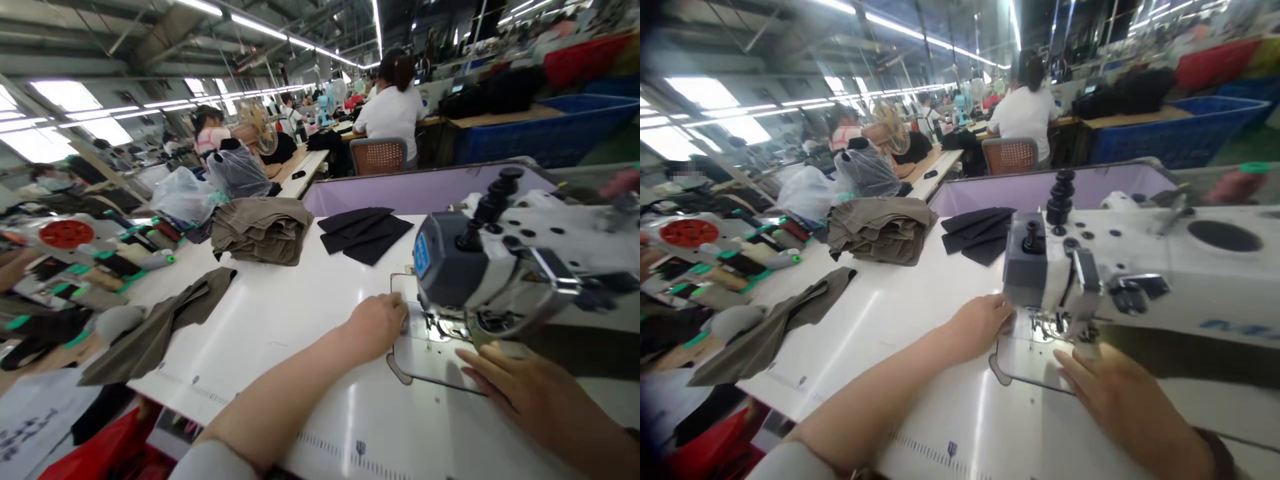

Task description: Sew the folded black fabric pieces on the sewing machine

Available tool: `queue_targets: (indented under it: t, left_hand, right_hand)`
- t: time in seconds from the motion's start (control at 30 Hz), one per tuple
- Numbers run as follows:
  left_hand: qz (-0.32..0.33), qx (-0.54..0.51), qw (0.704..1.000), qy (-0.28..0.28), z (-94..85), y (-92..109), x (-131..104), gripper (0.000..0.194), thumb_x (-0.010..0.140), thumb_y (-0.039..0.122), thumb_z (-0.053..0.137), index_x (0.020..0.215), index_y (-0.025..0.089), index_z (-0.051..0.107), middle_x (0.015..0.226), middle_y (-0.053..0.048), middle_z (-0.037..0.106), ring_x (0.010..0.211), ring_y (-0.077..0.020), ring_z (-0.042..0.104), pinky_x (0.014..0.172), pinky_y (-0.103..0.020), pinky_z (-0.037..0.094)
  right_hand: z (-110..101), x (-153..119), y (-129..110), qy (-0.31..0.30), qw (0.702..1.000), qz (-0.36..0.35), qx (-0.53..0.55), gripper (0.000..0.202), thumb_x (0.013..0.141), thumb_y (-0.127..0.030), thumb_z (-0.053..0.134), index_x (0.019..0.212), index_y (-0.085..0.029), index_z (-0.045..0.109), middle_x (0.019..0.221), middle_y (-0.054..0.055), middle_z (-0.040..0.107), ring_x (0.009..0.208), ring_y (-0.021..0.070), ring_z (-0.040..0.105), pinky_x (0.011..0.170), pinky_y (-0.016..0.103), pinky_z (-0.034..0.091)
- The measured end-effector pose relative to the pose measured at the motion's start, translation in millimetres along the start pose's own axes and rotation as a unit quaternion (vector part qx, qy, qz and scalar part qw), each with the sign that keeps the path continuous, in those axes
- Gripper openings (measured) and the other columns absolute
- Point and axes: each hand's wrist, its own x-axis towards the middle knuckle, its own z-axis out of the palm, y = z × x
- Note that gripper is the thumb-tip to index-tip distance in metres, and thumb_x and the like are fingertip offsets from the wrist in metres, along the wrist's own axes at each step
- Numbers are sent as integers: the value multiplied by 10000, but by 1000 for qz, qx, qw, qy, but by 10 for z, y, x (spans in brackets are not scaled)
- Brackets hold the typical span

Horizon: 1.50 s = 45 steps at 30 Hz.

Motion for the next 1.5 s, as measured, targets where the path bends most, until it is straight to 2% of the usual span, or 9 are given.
queue_targets:
  t: [0.13, 0.23, 0.6, 0.87, 1.0, 1.13, 1.3, 1.4, 1.5]
  left_hand:
    - [91, -6, 995, -29, -230, 254, -314, 202, 864, 185, 468, 1033, 109, 550, 925, -89, 602, 816, -209, 601, 698, -333, 521]
    - [128, -44, 991, -1, -210, 413, -571, 237, 879, 172, 441, 1089, 118, 537, 916, -74, 608, 813, -197, 598, 707, -337, 530]
    - [99, -181, 965, 162, 341, 580, -946, 288, 873, 114, 358, 1058, 135, 579, 984, -96, 614, 876, -156, 602, 745, -293, 545]
    - [104, -204, 954, 192, 489, 519, -919, 268, 852, 88, 395, 1035, 121, 587, 971, -108, 612, 868, -168, 592, 762, -305, 534]
    - [97, -213, 954, 189, 505, 485, -916, 268, 852, 86, 396, 1038, 125, 584, 977, -107, 610, 875, -171, 592, 777, -309, 530]
    - [76, -220, 951, 205, 395, 600, -875, 320, 866, 102, 401, 1165, 151, 505, 1074, -106, 578, 990, -178, 559, 863, -333, 499]
    - [138, -188, 964, 132, 198, 1071, -665, 606, 799, 137, 549, 1339, 130, 274, 1363, -146, 373, 1258, -225, 353, 1029, -403, 356]
    - [214, -175, 960, 49, 196, 1274, -566, 420, 792, 126, 543, 1203, 129, 456, 1306, -116, 463, 1213, -218, 425, 1047, -401, 328]
    - [228, -185, 956, -6, 231, 1244, -609, 172, 814, 96, 486, 939, 129, 599, 1174, -88, 579, 1112, -186, 524, 994, -315, 396]
  right_hand:
    - [-442, -204, 250, -42, 994, 93, -49, 304, 893, -337, 374, 754, -237, 625, 798, 83, 653, 659, 185, 603, 558, 307, 454]
    - [-646, -361, 355, -69, 983, 160, -58, 267, 886, -283, 390, 761, -219, 618, 797, 80, 640, 639, 181, 586, 556, 318, 427]
    - [-395, -327, 198, -144, 976, 126, -100, 189, 832, -165, 423, 865, -134, 606, 847, 88, 616, 782, 200, 545, 712, 333, 373]
    - [-323, -400, 351, -70, 971, 225, -43, 212, 861, -217, 361, 806, -162, 559, 842, 77, 617, 782, 177, 569, 686, 277, 396]
    - [-495, -402, 437, -23, 956, 290, -25, 224, 873, -270, 317, 747, -191, 485, 633, 39, 566, 587, 166, 552, 547, 268, 385]
    - [-803, -542, 142, -21, 957, 288, -7, 216, 874, -336, 331, 761, -211, 467, 567, 2, 524, 511, 164, 526, 501, 272, 341]
    - [-966, -754, -736, -129, 960, 237, 78, 214, 877, -262, 340, 741, -211, 496, 582, -1, 546, 511, 149, 542, 484, 267, 347]
    - [-961, -774, -1093, -183, 943, 216, 176, 227, 865, -173, 335, 741, -203, 523, 690, 17, 597, 628, 142, 578, 571, 261, 421]
    - [-991, -821, -1125, -229, 915, 216, 253, 204, 869, -210, 383, 774, -205, 563, 754, 15, 621, 684, 135, 590, 617, 258, 461]
